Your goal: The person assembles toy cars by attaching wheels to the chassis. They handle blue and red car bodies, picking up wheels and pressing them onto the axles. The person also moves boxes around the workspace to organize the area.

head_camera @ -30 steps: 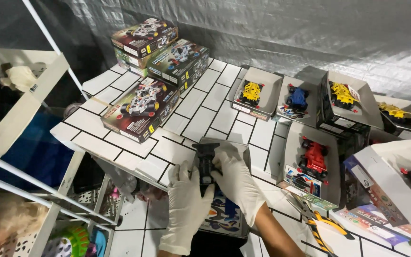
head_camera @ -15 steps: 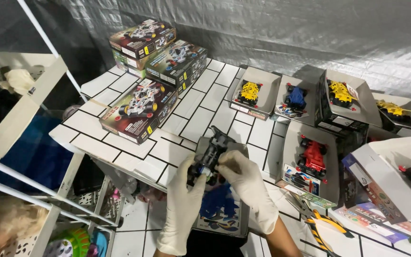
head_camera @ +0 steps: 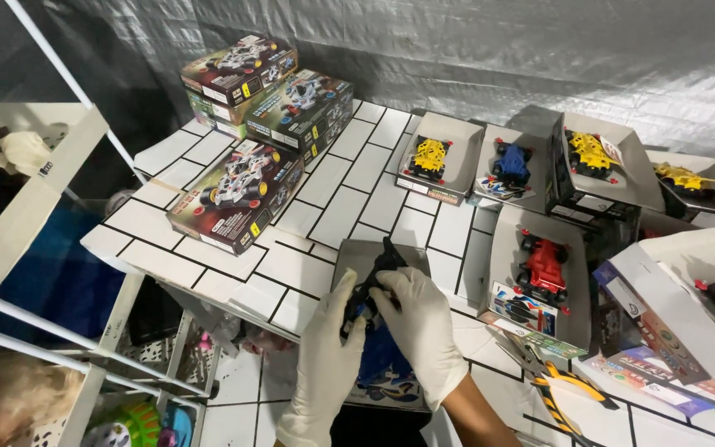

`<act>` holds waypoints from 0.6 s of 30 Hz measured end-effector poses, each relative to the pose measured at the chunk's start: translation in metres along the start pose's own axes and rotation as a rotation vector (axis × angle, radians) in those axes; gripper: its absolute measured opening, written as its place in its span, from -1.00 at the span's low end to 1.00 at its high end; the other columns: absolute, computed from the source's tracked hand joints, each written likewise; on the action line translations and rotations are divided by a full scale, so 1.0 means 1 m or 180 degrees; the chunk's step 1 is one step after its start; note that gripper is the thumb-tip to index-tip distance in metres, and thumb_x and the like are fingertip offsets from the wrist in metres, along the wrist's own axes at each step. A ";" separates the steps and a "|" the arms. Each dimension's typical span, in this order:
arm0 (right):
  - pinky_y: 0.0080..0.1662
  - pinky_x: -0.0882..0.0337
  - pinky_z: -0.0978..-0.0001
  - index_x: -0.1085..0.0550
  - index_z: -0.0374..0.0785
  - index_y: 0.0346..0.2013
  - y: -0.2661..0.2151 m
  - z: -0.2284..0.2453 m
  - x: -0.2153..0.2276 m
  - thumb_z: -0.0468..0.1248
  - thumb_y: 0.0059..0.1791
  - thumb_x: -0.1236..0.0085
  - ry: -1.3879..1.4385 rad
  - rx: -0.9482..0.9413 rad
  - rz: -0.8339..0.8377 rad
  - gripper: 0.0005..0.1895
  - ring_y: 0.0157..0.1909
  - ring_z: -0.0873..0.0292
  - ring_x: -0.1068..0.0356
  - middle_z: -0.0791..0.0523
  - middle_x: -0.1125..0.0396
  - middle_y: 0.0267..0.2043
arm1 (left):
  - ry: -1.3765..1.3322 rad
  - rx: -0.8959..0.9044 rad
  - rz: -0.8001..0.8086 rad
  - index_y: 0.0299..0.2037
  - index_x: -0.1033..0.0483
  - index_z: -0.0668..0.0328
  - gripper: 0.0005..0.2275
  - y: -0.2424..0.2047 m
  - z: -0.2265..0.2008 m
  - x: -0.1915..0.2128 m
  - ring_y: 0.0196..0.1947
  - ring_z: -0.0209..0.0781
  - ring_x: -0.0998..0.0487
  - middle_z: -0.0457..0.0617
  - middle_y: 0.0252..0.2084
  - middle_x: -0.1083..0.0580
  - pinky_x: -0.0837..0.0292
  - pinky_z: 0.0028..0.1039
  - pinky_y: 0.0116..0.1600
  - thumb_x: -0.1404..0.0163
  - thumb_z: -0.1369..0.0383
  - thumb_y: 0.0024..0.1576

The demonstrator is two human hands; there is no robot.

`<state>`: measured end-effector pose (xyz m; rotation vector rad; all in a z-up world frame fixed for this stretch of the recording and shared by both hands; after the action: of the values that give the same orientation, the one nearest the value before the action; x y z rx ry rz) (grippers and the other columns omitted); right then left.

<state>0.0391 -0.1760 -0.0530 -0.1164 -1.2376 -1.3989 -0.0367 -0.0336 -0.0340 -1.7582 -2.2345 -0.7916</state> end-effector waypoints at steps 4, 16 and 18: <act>-0.18 -0.49 0.30 -0.53 -0.12 -0.16 -0.001 0.001 -0.002 -0.24 -0.03 -0.25 0.0135 -0.0091 -0.0018 -0.83 -0.16 0.11 -0.50 0.13 -0.45 -0.20 | 0.0081 0.0028 0.0112 0.43 -0.23 0.02 -0.45 0.000 0.001 -0.004 0.13 0.04 -0.52 0.06 0.15 -0.45 -0.43 -0.27 0.20 0.06 0.51 0.17; -0.11 -0.51 0.36 -0.51 -0.24 -0.13 -0.002 0.008 0.016 -0.40 -0.03 -0.27 0.0420 0.0252 -0.0659 -0.81 -0.17 0.10 -0.48 0.05 -0.42 -0.18 | 0.0123 0.0133 0.0199 0.52 -0.12 -0.13 -0.41 0.002 -0.014 -0.008 -0.38 -0.07 -0.38 -0.01 -0.29 -0.28 -0.39 -0.35 -0.17 0.07 0.46 0.25; 0.00 -0.53 0.39 -0.52 -0.28 -0.15 0.002 0.013 0.026 -0.40 -0.02 -0.25 0.0812 0.0205 -0.0676 -0.84 -0.11 0.13 -0.49 0.07 -0.44 -0.17 | -0.0301 0.0252 -0.0007 0.40 -0.30 -0.07 -0.51 0.005 -0.021 -0.002 0.16 -0.01 -0.53 0.04 0.10 -0.49 -0.41 -0.29 0.23 0.03 0.43 0.21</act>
<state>0.0254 -0.1838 -0.0285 0.2384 -1.1034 -1.5016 -0.0349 -0.0451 -0.0157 -1.7920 -2.2938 -0.6235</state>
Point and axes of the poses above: each hand's wrist, its own y-axis towards the middle knuckle, its own x-axis out of the back of the hand, z = x × y, the point moved 1 cm from there along y, towards the middle knuckle
